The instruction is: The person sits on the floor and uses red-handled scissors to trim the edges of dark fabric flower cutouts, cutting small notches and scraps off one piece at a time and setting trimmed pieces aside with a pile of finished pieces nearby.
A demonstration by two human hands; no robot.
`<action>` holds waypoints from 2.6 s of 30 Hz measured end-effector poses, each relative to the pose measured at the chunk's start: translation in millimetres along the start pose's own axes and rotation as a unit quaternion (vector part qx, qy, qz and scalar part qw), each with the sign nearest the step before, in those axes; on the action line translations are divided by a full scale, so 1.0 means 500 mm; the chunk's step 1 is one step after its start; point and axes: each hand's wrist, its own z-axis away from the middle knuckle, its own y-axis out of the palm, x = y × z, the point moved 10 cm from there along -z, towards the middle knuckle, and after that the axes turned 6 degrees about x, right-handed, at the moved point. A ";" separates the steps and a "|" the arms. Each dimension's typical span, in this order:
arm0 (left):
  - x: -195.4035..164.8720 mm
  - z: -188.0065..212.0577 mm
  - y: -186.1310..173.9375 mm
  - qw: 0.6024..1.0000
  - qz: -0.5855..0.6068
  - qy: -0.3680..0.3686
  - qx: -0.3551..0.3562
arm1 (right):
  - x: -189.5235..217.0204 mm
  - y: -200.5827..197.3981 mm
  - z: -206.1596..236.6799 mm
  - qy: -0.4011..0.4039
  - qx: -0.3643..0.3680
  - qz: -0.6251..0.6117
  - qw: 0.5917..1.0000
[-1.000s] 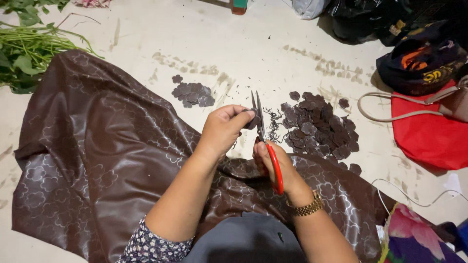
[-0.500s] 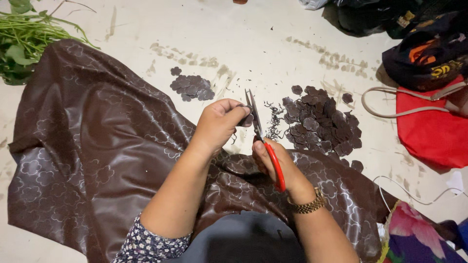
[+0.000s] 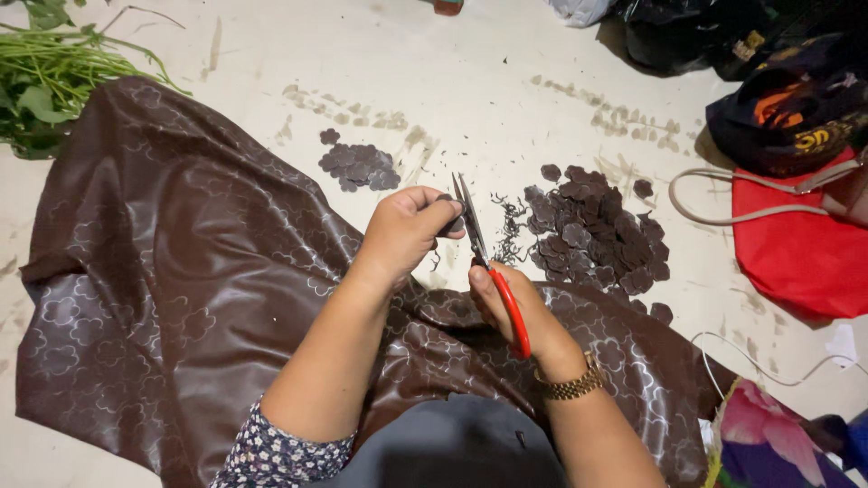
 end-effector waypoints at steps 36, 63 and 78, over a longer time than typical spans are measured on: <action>0.007 0.003 -0.001 0.997 -0.038 -0.058 0.022 | 0.007 0.009 0.002 -0.006 0.035 -0.084 0.996; 0.033 0.009 0.006 0.989 0.089 -0.116 0.029 | -0.089 -0.102 -0.014 0.082 -0.148 -0.043 0.985; 0.267 -0.054 -0.116 0.926 0.197 -0.279 -0.160 | -0.106 -0.215 0.059 0.011 -0.225 -0.251 0.942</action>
